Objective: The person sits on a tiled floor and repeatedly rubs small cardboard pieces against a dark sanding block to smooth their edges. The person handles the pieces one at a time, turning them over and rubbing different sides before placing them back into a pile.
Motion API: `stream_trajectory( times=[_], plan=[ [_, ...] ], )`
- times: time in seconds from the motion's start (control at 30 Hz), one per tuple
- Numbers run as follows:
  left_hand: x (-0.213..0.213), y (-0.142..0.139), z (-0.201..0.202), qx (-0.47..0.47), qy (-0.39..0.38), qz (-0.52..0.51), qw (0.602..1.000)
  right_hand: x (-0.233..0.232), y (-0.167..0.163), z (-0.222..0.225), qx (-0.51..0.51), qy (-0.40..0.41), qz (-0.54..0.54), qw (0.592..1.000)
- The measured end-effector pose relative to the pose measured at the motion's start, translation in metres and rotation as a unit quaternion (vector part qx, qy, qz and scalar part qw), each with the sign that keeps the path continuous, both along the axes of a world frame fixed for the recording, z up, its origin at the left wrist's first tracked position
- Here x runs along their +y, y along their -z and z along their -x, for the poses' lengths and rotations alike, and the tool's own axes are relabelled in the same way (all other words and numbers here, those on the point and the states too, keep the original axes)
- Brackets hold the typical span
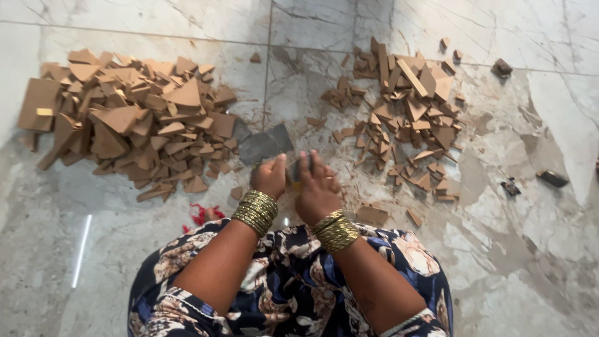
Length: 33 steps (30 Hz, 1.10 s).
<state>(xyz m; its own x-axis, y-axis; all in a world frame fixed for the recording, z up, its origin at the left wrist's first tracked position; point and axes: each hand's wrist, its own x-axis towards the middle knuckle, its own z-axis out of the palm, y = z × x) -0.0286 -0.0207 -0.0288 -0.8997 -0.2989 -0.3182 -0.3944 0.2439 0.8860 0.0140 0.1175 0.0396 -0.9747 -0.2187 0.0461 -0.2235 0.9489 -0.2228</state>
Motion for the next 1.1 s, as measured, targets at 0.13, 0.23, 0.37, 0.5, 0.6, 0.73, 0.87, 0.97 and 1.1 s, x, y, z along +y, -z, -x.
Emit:
stream_trajectory(
  times=[0.13, 0.23, 0.37, 0.5, 0.6, 0.73, 0.87, 0.97, 1.1],
  plan=[
    [0.02, 0.01, -0.015, 0.054, 0.003, -0.067, 0.996, -0.006, 0.022, -0.01, -0.042, -0.004, 0.062, 0.997],
    [0.012, -0.005, -0.02, 0.046, -0.026, -0.067, 0.996, -0.009, 0.024, -0.017, -0.097, 0.018, 0.072, 0.993],
    [-0.011, -0.034, -0.015, 0.122, -0.093, -0.043, 0.987, -0.01, 0.002, -0.034, -0.221, 0.052, 0.034, 0.973],
    [-0.015, -0.041, -0.019, 0.112, -0.034, -0.093, 0.989, -0.008, -0.026, -0.044, -0.106, 0.067, 0.079, 0.989],
    [-0.006, -0.036, -0.03, 0.178, 0.021, -0.085, 0.98, -0.017, -0.035, -0.051, -0.008, 0.046, 0.073, 0.996],
    [-0.003, -0.044, -0.043, 0.009, -0.054, -0.361, 0.931, -0.026, -0.04, -0.062, 0.019, 0.112, 0.135, 0.984],
    [-0.016, -0.062, -0.054, -0.044, -0.098, -0.549, 0.829, -0.023, -0.045, -0.064, 0.106, 0.079, 0.271, 0.954],
    [-0.022, -0.073, -0.07, -0.07, 0.001, -0.667, 0.741, -0.024, -0.049, -0.061, 0.098, 0.039, 0.476, 0.873],
    [-0.021, -0.08, -0.088, 0.138, 0.067, -0.552, 0.82, -0.04, -0.051, -0.074, 0.054, -0.021, 0.433, 0.9]
  ],
)
